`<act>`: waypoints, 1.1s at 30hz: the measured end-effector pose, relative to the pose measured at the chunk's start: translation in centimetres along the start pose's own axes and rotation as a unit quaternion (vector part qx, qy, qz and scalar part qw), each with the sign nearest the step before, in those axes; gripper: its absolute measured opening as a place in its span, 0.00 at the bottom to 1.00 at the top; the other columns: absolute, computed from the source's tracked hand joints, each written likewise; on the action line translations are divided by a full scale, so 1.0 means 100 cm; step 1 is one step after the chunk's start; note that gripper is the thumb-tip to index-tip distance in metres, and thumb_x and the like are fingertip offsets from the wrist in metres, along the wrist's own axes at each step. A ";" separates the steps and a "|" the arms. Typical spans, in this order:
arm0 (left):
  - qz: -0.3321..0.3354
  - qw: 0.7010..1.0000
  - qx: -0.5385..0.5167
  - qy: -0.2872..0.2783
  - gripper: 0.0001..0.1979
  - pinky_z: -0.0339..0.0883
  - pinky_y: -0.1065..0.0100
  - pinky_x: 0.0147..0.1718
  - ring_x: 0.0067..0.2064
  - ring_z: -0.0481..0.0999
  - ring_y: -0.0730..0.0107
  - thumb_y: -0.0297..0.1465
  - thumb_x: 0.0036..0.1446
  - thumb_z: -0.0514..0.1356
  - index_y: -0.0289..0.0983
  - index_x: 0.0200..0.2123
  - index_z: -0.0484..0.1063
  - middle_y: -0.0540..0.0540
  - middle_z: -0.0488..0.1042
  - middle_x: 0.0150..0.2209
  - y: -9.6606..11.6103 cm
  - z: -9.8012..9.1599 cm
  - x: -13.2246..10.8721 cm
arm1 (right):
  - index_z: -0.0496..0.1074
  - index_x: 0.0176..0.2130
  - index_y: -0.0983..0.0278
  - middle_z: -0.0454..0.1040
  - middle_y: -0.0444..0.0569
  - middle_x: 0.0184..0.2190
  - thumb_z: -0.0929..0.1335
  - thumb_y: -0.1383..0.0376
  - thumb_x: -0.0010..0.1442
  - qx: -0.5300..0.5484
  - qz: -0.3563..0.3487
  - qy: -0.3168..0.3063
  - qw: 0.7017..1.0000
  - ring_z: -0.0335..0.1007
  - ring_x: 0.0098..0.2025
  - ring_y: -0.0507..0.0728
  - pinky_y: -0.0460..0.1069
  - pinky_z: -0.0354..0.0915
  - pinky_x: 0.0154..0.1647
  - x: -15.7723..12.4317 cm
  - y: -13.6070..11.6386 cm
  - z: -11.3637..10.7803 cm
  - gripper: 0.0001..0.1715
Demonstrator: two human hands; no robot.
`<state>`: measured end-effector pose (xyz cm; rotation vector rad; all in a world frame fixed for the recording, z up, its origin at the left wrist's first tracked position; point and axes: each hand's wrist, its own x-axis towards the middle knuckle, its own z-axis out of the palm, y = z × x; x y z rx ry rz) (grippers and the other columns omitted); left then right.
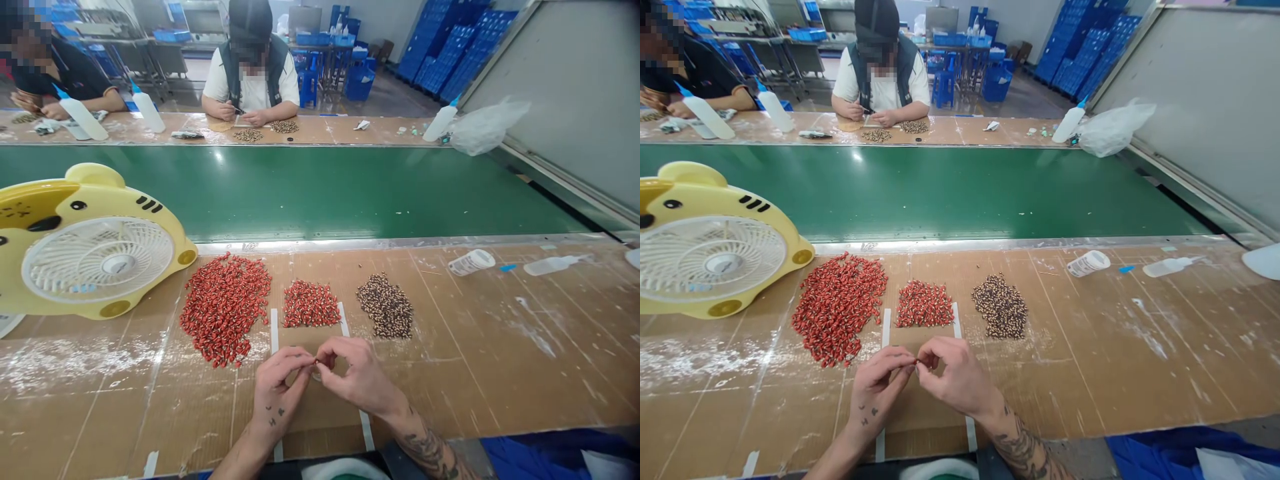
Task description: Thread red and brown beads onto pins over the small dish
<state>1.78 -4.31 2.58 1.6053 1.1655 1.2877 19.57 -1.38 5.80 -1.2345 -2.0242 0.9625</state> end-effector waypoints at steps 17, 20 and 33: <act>0.084 0.991 0.102 -0.009 0.13 0.76 0.72 0.35 0.35 0.82 0.68 0.21 0.59 0.60 0.42 0.41 0.82 0.42 0.81 0.36 0.000 -0.001 0.001 | 0.70 0.29 0.62 0.73 0.43 0.25 0.67 0.72 0.56 -0.040 -0.018 -0.009 0.999 0.69 0.28 0.52 0.46 0.63 0.31 -0.004 0.004 0.000 0.06; 0.086 0.991 0.099 -0.024 0.14 0.76 0.72 0.35 0.36 0.82 0.68 0.21 0.60 0.59 0.42 0.43 0.81 0.42 0.82 0.36 0.001 -0.001 0.003 | 0.70 0.29 0.62 0.73 0.43 0.25 0.66 0.72 0.56 -0.047 -0.020 -0.013 0.999 0.69 0.28 0.52 0.46 0.63 0.31 -0.003 0.004 -0.001 0.06; -0.057 0.998 -0.010 0.019 0.09 0.74 0.71 0.31 0.33 0.81 0.66 0.26 0.60 0.62 0.41 0.38 0.83 0.44 0.81 0.33 0.009 0.001 0.004 | 0.75 0.35 0.61 0.78 0.46 0.30 0.68 0.66 0.64 0.065 0.020 0.026 0.997 0.74 0.32 0.53 0.46 0.66 0.35 -0.007 0.003 0.006 0.06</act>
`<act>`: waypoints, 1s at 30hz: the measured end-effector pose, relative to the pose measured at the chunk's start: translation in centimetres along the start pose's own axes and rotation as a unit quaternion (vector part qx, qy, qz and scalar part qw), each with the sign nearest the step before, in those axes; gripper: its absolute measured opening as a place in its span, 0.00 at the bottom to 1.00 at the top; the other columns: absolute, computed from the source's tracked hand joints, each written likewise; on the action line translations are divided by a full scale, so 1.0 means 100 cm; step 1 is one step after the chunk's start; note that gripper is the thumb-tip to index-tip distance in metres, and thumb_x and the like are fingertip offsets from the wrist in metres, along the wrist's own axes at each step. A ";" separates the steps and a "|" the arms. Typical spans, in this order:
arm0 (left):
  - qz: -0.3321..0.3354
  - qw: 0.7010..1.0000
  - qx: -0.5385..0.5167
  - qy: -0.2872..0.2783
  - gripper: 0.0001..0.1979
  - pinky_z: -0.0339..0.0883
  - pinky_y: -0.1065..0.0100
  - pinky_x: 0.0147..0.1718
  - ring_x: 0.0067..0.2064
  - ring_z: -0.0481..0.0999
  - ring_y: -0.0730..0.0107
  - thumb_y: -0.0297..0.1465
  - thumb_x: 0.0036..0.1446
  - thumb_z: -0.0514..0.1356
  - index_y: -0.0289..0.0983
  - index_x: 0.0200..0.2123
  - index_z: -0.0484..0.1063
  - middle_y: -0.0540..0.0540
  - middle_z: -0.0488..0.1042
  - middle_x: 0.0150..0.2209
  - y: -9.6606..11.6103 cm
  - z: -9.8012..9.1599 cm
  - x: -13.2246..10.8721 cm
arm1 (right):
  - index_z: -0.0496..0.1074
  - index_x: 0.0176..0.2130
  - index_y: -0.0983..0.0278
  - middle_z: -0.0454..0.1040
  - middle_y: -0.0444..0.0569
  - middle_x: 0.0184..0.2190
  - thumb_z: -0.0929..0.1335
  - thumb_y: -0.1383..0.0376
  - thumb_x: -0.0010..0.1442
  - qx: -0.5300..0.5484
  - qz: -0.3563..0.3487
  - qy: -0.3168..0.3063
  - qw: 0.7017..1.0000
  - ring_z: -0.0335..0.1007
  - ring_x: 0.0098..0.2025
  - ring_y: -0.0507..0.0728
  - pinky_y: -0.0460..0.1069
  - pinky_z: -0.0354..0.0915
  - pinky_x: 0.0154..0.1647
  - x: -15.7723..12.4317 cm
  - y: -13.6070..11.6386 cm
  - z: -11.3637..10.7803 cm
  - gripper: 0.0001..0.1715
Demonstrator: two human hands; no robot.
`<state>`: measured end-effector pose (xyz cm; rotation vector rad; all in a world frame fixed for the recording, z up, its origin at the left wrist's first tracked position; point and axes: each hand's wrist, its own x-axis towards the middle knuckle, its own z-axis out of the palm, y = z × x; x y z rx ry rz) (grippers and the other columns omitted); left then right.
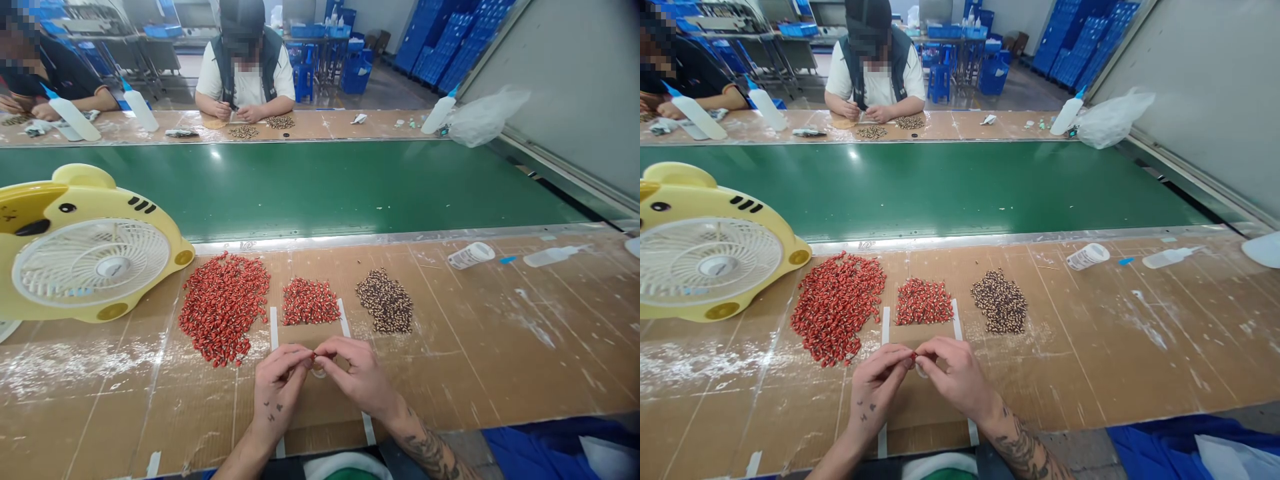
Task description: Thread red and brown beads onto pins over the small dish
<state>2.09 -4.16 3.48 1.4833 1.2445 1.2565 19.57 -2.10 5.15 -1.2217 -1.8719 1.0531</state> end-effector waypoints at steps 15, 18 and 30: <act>-0.124 0.984 -0.132 0.000 0.05 0.71 0.70 0.30 0.31 0.76 0.67 0.29 0.57 0.65 0.38 0.31 0.83 0.44 0.78 0.30 -0.004 0.001 -0.004 | 0.80 0.36 0.61 0.78 0.47 0.29 0.69 0.63 0.64 0.070 -0.007 -0.002 0.998 0.74 0.32 0.53 0.46 0.67 0.35 0.002 -0.002 -0.003 0.08; -0.133 0.981 -0.139 0.009 0.04 0.70 0.71 0.29 0.30 0.76 0.68 0.29 0.55 0.66 0.39 0.31 0.83 0.45 0.78 0.29 -0.004 0.002 -0.006 | 0.81 0.35 0.62 0.78 0.47 0.29 0.70 0.64 0.62 0.113 0.021 0.014 0.993 0.73 0.31 0.53 0.46 0.67 0.34 0.000 0.001 0.001 0.07; -0.115 0.990 -0.081 0.008 0.05 0.67 0.72 0.25 0.28 0.76 0.68 0.29 0.55 0.66 0.38 0.30 0.83 0.45 0.79 0.26 0.008 0.000 -0.010 | 0.81 0.29 0.65 0.76 0.46 0.25 0.73 0.61 0.57 0.214 0.112 -0.032 0.970 0.67 0.27 0.51 0.44 0.61 0.28 0.004 0.000 -0.003 0.09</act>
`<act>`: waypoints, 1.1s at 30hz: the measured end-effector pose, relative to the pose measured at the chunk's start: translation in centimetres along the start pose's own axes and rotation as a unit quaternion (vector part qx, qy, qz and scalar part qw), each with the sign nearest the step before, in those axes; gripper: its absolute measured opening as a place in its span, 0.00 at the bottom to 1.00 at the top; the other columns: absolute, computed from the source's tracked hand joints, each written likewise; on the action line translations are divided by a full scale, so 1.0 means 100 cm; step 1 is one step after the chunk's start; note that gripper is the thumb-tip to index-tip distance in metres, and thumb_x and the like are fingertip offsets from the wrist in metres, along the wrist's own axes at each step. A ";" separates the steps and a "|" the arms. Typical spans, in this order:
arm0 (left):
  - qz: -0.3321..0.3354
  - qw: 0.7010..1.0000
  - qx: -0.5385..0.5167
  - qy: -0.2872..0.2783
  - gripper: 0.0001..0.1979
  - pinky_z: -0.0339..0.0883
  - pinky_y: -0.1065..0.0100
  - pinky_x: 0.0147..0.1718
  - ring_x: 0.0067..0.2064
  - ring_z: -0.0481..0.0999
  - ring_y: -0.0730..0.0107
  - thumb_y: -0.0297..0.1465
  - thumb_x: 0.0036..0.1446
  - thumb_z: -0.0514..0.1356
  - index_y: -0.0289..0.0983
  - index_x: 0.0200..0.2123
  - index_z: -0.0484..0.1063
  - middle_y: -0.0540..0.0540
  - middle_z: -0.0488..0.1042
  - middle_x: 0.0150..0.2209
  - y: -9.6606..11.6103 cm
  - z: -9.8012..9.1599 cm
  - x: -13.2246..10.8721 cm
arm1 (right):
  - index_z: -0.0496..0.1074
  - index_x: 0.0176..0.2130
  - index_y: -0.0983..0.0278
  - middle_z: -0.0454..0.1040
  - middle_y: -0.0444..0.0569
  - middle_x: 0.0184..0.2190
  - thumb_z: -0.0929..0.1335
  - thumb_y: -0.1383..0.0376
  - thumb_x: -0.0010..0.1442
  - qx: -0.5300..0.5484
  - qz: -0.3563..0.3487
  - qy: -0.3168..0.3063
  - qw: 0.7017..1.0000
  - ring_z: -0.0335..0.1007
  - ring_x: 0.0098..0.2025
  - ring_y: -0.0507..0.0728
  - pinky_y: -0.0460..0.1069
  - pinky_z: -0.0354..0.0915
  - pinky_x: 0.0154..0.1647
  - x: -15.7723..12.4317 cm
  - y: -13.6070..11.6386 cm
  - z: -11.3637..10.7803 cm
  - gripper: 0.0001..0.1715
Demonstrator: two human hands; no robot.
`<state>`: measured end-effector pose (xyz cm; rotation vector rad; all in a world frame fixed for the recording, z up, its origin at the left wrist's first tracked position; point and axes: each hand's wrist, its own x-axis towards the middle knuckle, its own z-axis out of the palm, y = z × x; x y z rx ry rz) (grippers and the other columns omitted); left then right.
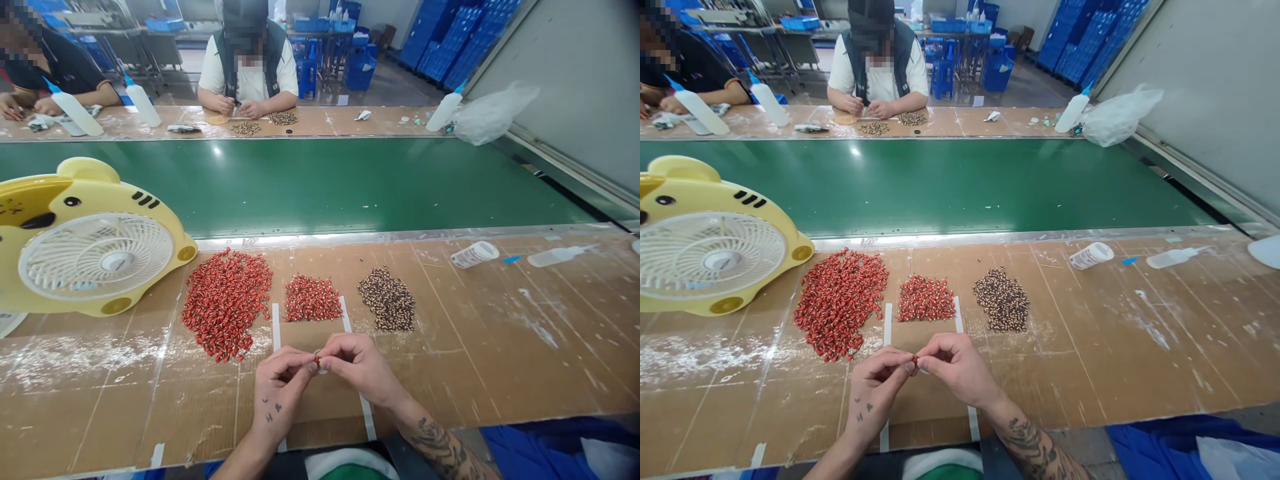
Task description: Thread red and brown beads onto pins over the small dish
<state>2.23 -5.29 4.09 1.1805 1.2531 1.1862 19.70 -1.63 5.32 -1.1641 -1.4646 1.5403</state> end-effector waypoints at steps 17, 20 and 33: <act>0.122 0.955 0.268 0.029 0.07 0.74 0.68 0.35 0.33 0.80 0.67 0.26 0.59 0.60 0.38 0.35 0.79 0.47 0.82 0.33 -0.026 -0.018 0.088 | 0.79 0.39 0.63 0.75 0.47 0.31 0.71 0.63 0.59 -0.075 -0.085 0.114 0.987 0.71 0.33 0.54 0.47 0.67 0.35 0.011 0.017 -0.017 0.08; 0.142 0.940 0.308 0.024 0.08 0.72 0.67 0.34 0.31 0.79 0.67 0.24 0.57 0.60 0.38 0.34 0.80 0.47 0.82 0.31 -0.037 -0.018 0.112 | 0.79 0.36 0.63 0.75 0.47 0.30 0.71 0.62 0.60 -0.072 -0.096 0.119 0.986 0.70 0.32 0.54 0.46 0.67 0.33 0.006 0.023 -0.024 0.07; 0.201 0.802 0.560 -0.041 0.09 0.69 0.58 0.40 0.41 0.72 0.55 0.26 0.61 0.57 0.39 0.39 0.78 0.42 0.78 0.41 -0.020 -0.079 0.086 | 0.78 0.38 0.63 0.75 0.46 0.29 0.73 0.65 0.56 -0.173 -0.053 0.003 0.983 0.70 0.31 0.54 0.47 0.64 0.34 -0.009 0.032 -0.032 0.07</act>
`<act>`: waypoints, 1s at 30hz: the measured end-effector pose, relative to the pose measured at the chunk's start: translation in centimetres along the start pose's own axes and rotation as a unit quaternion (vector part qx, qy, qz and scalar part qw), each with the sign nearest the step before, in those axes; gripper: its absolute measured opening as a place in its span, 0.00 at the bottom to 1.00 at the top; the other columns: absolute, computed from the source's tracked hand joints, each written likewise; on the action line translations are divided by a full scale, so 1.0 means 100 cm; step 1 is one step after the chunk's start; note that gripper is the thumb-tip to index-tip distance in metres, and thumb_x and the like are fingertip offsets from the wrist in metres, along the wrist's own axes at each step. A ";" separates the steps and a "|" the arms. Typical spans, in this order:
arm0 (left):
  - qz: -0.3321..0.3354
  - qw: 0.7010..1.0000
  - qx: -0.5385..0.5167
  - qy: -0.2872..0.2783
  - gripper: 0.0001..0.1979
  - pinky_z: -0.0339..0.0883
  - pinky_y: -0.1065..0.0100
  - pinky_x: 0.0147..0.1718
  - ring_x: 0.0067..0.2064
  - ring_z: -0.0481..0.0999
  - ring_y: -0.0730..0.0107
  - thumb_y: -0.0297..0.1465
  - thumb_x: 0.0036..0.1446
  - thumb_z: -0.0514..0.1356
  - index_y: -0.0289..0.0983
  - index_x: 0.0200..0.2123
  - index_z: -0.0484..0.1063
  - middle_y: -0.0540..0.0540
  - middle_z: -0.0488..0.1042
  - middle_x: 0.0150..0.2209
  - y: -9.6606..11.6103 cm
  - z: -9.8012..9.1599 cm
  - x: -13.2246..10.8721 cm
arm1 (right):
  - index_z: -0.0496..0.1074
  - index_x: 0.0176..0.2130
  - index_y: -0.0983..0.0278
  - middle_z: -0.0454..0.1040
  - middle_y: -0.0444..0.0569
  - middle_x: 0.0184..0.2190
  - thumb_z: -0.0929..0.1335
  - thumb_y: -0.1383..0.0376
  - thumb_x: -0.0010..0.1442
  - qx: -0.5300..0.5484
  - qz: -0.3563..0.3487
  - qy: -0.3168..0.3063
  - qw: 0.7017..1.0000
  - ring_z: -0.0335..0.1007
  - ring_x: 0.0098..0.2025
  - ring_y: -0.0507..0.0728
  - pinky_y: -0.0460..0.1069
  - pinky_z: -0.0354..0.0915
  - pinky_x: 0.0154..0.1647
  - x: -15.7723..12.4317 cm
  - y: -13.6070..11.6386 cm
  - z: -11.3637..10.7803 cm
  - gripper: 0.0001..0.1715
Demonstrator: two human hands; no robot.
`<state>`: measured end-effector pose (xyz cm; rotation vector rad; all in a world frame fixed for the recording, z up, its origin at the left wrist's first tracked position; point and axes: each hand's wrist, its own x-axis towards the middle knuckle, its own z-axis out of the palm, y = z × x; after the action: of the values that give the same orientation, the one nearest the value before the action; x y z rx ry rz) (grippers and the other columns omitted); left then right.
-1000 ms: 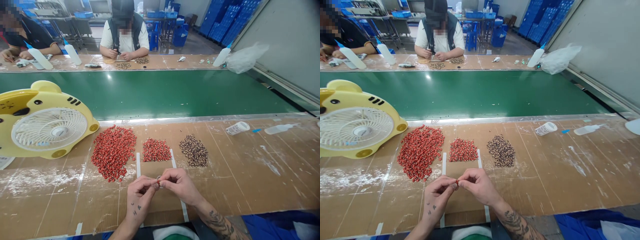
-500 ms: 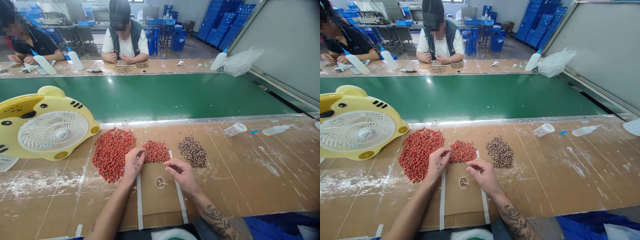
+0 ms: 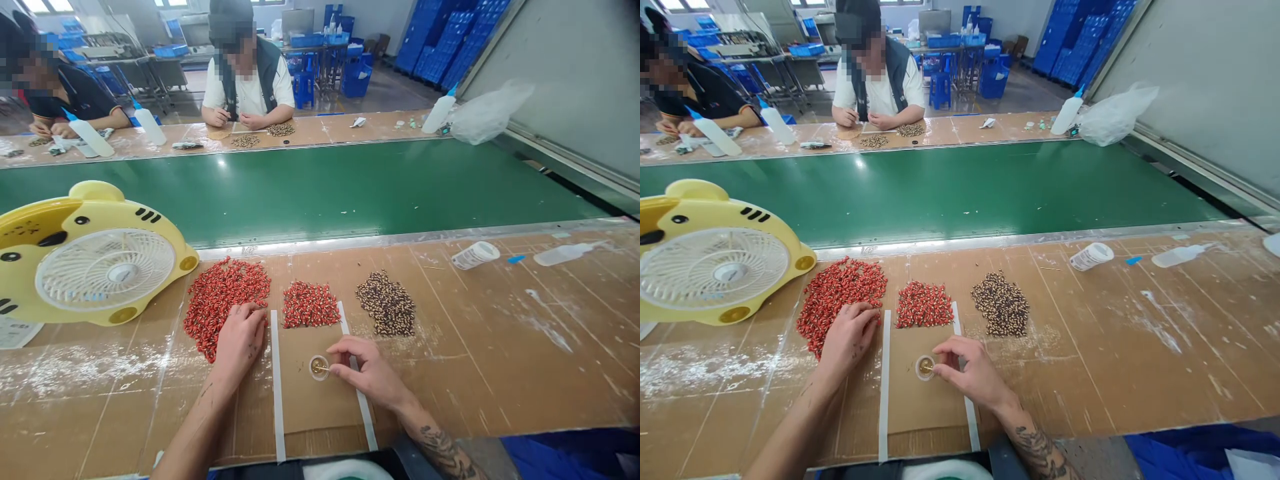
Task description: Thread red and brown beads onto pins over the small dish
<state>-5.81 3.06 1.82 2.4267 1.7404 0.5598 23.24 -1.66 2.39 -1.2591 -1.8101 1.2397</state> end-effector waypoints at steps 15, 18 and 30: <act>0.054 0.997 0.010 -0.062 0.12 0.69 0.60 0.40 0.38 0.73 0.59 0.27 0.65 0.54 0.38 0.30 0.74 0.42 0.76 0.34 0.009 0.008 0.001 | 0.77 0.32 0.64 0.75 0.45 0.27 0.70 0.62 0.63 -0.055 -0.030 -0.016 0.998 0.68 0.29 0.52 0.46 0.60 0.31 -0.004 0.009 0.009 0.10; 0.043 0.997 -0.026 -0.051 0.11 0.69 0.62 0.39 0.37 0.74 0.61 0.27 0.65 0.54 0.39 0.31 0.75 0.44 0.76 0.33 0.012 0.006 -0.004 | 0.77 0.31 0.64 0.74 0.46 0.26 0.70 0.60 0.64 -0.066 -0.037 -0.008 0.997 0.67 0.28 0.52 0.46 0.60 0.30 -0.005 0.010 0.010 0.12; 0.044 0.996 -0.062 -0.053 0.11 0.72 0.62 0.37 0.37 0.75 0.61 0.26 0.65 0.54 0.40 0.35 0.77 0.44 0.77 0.34 0.032 0.013 -0.041 | 0.75 0.30 0.64 0.72 0.47 0.26 0.68 0.59 0.66 -0.128 -0.109 -0.016 0.986 0.67 0.29 0.53 0.48 0.60 0.31 -0.002 0.004 0.014 0.15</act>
<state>-3.58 -1.67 0.60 2.4106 1.5182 0.5218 22.32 -2.30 1.47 -1.1401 -2.1189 0.9346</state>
